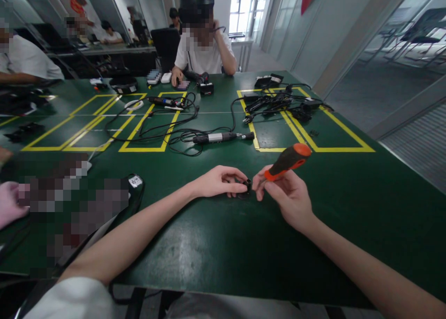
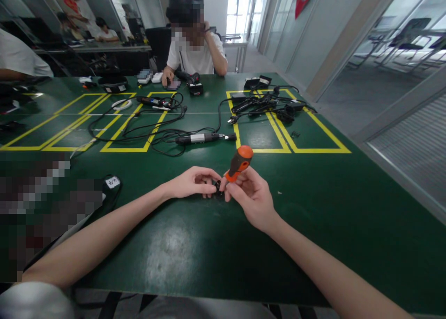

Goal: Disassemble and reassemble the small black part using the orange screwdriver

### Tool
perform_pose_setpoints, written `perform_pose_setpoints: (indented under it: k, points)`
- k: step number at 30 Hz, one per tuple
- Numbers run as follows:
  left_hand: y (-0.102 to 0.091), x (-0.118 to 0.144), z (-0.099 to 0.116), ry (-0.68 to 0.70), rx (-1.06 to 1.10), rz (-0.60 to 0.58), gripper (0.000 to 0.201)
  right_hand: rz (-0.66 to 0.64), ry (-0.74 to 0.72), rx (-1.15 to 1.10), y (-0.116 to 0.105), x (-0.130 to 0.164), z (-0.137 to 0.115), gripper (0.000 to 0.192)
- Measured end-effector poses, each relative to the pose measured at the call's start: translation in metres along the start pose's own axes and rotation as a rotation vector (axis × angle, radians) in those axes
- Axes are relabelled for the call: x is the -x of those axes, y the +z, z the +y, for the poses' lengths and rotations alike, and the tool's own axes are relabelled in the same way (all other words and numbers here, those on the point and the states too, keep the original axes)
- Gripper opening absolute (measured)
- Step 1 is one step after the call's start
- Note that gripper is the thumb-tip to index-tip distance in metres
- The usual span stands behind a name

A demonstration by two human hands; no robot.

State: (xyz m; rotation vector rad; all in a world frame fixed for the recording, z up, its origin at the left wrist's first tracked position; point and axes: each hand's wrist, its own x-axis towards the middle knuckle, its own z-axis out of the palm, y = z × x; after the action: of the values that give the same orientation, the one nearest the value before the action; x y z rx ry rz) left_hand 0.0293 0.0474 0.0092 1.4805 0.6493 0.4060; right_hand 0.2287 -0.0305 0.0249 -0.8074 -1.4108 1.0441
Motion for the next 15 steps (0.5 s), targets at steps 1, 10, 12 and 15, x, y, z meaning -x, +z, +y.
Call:
perform_pose_setpoints:
  k: [1,10,12,15]
  points:
    - [-0.0004,0.0000,0.0004,0.004,0.034,-0.006,0.057,0.010,-0.004,0.008,0.0004,0.0000,0.0000,0.028]
    - [-0.0025,0.0005,0.0010,0.042,0.085,-0.009,0.061,-0.042,0.020,0.013,-0.0014,-0.0020,0.0008,0.032]
    - [-0.0034,0.0004,0.0015,0.051,0.083,-0.012,0.061,-0.040,0.001,-0.014,-0.0007,-0.0008,0.0031,0.028]
    - [-0.0048,0.0002,0.0027,0.063,0.085,-0.019,0.063,-0.014,-0.009,-0.009,0.0011,0.0002,0.0056,0.024]
